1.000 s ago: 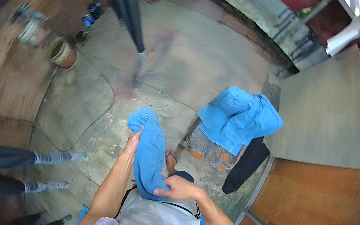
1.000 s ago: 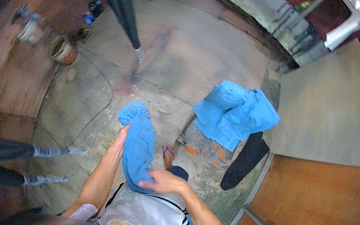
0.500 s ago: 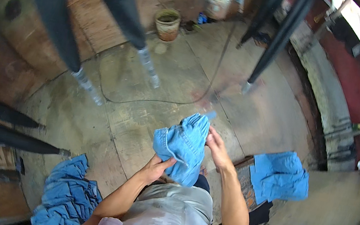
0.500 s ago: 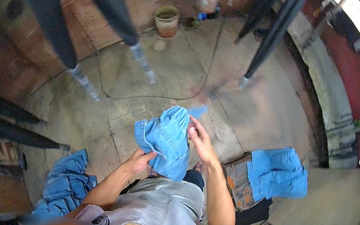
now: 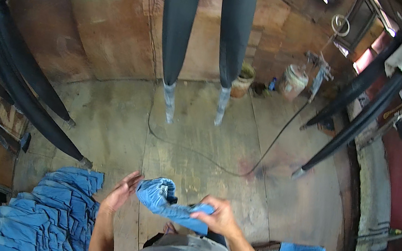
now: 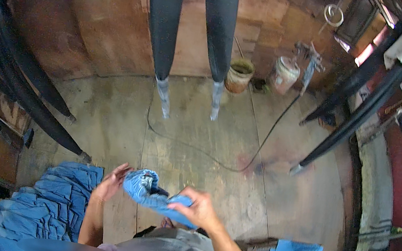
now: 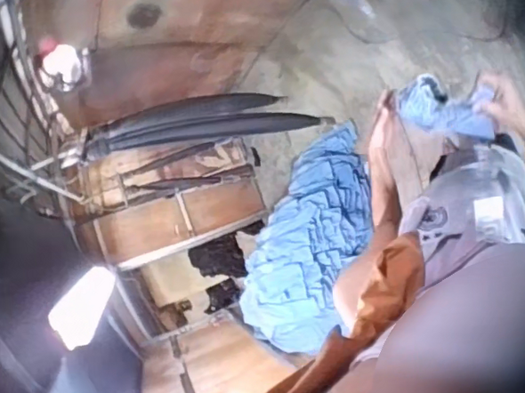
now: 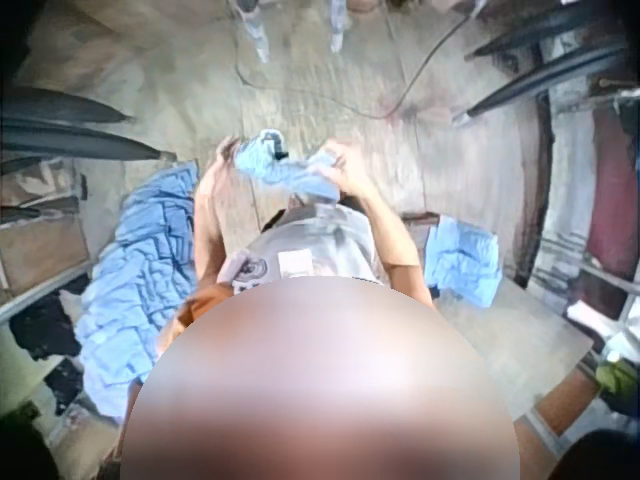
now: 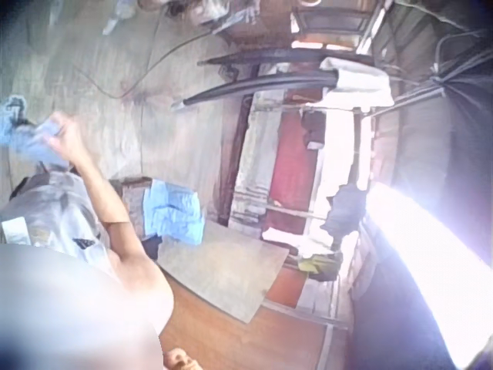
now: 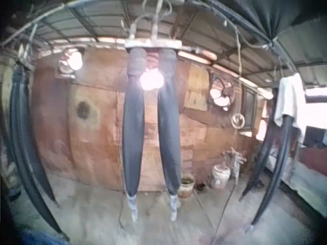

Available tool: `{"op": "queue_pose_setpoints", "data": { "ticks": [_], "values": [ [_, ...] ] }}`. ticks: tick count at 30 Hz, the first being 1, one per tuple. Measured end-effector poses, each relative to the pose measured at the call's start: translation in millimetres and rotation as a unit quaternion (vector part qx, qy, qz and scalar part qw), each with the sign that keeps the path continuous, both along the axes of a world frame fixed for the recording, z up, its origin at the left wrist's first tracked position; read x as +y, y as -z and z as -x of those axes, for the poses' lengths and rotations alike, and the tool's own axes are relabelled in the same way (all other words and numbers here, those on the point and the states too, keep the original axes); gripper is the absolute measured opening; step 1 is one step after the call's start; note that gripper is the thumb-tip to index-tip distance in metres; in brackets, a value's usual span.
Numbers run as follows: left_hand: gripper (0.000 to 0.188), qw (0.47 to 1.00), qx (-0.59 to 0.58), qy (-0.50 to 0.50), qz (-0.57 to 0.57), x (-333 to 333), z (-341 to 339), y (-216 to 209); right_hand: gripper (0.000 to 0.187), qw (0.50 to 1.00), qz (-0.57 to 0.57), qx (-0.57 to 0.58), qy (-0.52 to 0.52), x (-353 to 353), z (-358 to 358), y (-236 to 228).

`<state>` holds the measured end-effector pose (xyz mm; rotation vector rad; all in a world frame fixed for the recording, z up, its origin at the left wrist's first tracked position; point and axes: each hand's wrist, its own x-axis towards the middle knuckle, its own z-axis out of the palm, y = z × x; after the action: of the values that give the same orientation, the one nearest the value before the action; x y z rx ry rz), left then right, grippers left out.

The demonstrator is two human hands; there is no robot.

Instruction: The person repeatedly picks up light blue denim pants from a pile, places them on a hanging form, and sprays them with a handheld spray gun. After spraying, the person removes the pants and returns them to the pile, repeating the process for multiple items.

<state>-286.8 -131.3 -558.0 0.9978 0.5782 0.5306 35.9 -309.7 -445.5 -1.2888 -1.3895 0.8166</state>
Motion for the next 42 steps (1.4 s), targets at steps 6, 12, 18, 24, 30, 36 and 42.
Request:
{"op": "queue_pose_setpoints", "data": {
  "ticks": [6, 12, 18, 24, 30, 36, 42],
  "values": [
    [0.089, 0.966, 0.239, 0.093, 0.017, -28.7, -100.0, 12.4, 0.037, 0.990, 0.096, -0.093, -0.050, 28.4, -32.9, 34.2],
    [0.090, 0.893, 0.332, 0.292, -0.087, -67.0, -141.9, -4.1, 0.087, 0.850, 0.450, -0.262, -0.085, -28.0, -132.2, 133.4],
    [0.092, 0.783, 0.446, 0.393, -0.182, -76.5, -227.3, 42.3, 0.010, 0.871, 0.025, -0.325, -0.369, -61.0, -212.9, 222.6],
    [0.083, 0.744, 0.460, 0.431, -0.222, -71.2, -302.6, 126.4, 0.033, 0.660, 0.631, -0.315, -0.259, 11.6, -238.7, 193.0],
    [0.040, 0.801, 0.475, 0.245, -0.268, -67.7, -279.4, 146.7, 0.072, 0.832, 0.485, -0.250, -0.101, 36.6, -217.0, 229.7],
    [0.051, 0.816, 0.504, 0.149, -0.240, -6.0, -223.0, 71.2, 0.025, 0.899, 0.165, -0.382, 0.139, 104.2, -217.0, 257.6],
    [0.056, 0.812, 0.488, 0.067, -0.314, 46.7, -201.0, 34.4, 0.039, 0.869, 0.287, -0.345, 0.209, 208.9, -177.0, 187.2]
  ]
}}
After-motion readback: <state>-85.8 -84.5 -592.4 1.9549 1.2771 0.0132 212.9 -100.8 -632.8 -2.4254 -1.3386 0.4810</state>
